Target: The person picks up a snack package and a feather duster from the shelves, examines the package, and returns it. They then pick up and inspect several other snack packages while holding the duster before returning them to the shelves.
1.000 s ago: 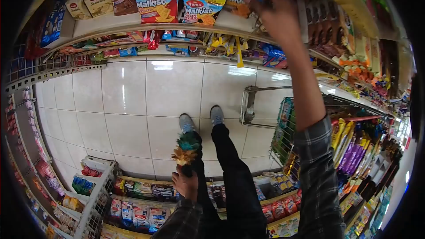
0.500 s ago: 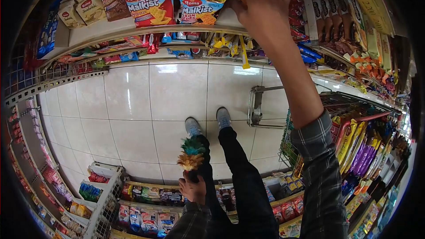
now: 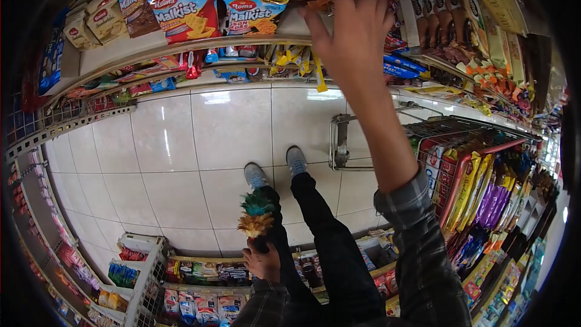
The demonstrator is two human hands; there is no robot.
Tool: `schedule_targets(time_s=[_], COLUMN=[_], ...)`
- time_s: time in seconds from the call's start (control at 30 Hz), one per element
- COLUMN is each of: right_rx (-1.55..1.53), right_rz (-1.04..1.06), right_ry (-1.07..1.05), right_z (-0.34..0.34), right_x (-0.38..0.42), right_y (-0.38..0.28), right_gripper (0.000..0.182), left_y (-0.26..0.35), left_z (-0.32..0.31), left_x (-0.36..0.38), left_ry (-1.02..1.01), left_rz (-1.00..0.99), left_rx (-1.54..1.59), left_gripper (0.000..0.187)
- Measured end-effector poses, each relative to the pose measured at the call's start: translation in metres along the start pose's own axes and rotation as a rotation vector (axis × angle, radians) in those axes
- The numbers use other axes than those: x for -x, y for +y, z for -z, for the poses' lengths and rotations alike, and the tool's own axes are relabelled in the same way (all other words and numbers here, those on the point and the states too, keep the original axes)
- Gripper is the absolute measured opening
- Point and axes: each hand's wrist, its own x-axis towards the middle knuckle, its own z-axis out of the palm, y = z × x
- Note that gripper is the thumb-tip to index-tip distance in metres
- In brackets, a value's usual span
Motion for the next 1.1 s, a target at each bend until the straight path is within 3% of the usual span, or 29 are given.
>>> schedule_targets(time_s=[0.03, 0.07, 0.27, 0.57, 0.77, 1.1], right_rx=[-0.028, -0.071, 0.156, 0.072, 0.071, -0.032], right_rz=[0.035, 0.043, 0.007, -0.139, -0.088, -0.052], right_ry=[0.034, -0.005, 0.062, 0.188, 0.292, 0.269], right_z=[-0.003, -0.005, -0.012, -0.040, -0.047, -0.030], right_x=[0.013, 0.023, 0.031, 0.011, 0.013, 0.036], right_y=[0.005, 0.013, 0.046, 0.054, 0.060, 0.052], right_gripper=[0.052, 0.060, 0.059, 0.039, 0.033, 0.050], left_y=[-0.002, -0.002, -0.003, 0.004, 0.007, -0.001], left_z=[-0.001, -0.002, -0.004, 0.001, 0.006, 0.001], left_x=[0.000, 0.000, -0.001, -0.001, -0.002, -0.001], left_ry=[0.000, -0.001, 0.001, -0.032, -0.059, -0.037], left_rz=[-0.007, -0.013, -0.020, 0.001, 0.008, 0.001], left_rx=[0.007, 0.014, -0.008, -0.010, -0.017, -0.046], left_gripper=[0.063, 0.063, 0.064, 0.064, 0.062, 0.061])
